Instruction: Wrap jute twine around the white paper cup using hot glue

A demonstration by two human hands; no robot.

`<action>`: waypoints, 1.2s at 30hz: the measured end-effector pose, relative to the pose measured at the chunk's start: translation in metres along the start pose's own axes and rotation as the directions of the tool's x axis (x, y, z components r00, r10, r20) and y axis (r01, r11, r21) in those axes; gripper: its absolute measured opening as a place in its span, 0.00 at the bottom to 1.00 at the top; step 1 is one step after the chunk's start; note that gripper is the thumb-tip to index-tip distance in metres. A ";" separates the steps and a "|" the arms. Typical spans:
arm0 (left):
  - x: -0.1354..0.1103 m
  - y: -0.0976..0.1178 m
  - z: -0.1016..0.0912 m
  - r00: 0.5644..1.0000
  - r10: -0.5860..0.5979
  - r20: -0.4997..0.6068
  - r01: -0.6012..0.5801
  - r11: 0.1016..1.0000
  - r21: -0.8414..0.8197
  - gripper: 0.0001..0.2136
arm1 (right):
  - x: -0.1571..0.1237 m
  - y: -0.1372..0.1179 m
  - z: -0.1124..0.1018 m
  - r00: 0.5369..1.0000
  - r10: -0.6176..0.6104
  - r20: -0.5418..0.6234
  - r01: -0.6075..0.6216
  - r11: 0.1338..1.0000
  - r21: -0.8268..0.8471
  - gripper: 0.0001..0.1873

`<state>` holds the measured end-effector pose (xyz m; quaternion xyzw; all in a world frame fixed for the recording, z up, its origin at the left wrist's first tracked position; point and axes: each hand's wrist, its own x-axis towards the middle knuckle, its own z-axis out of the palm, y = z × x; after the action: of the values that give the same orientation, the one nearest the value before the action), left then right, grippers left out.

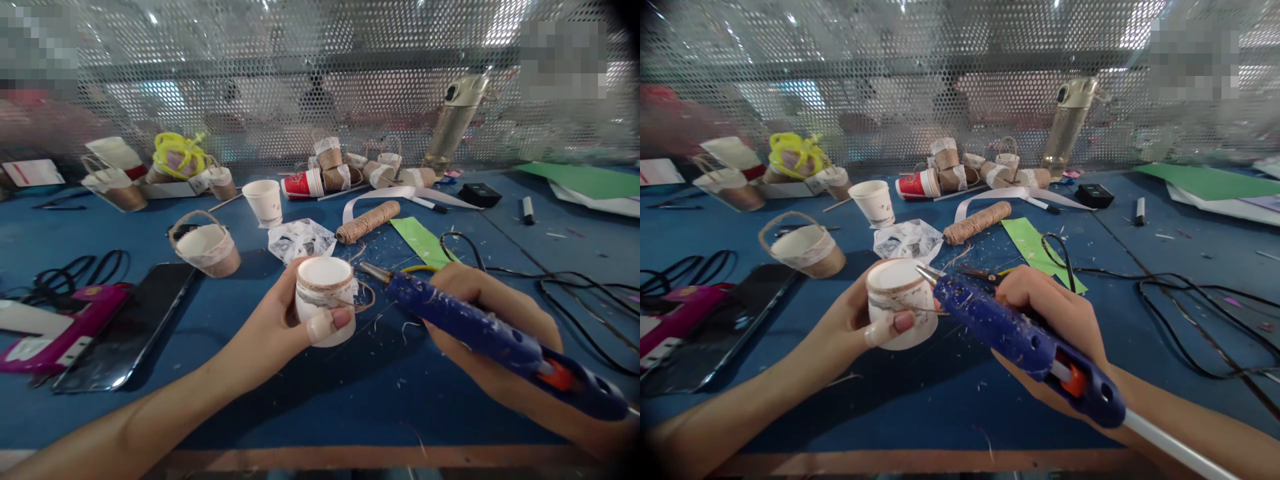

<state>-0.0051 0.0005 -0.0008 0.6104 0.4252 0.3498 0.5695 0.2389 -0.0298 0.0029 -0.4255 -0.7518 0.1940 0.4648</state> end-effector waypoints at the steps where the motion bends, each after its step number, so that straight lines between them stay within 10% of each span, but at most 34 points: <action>1: 0.000 0.001 0.001 1.000 -0.011 0.001 0.011 1.000 0.008 0.21 | 0.001 -0.001 0.002 1.000 0.002 -0.019 -0.001 0.999 0.033 0.11; 36: 0.000 0.004 0.015 0.996 -0.054 0.077 0.052 0.998 0.025 0.21 | 0.008 0.001 0.012 0.960 0.239 0.146 -0.264 0.947 0.186 0.07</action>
<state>0.0093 -0.0058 0.0020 0.6183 0.4228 0.3057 0.5878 0.2270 -0.0217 0.0006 -0.4554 -0.6946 0.3533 0.4305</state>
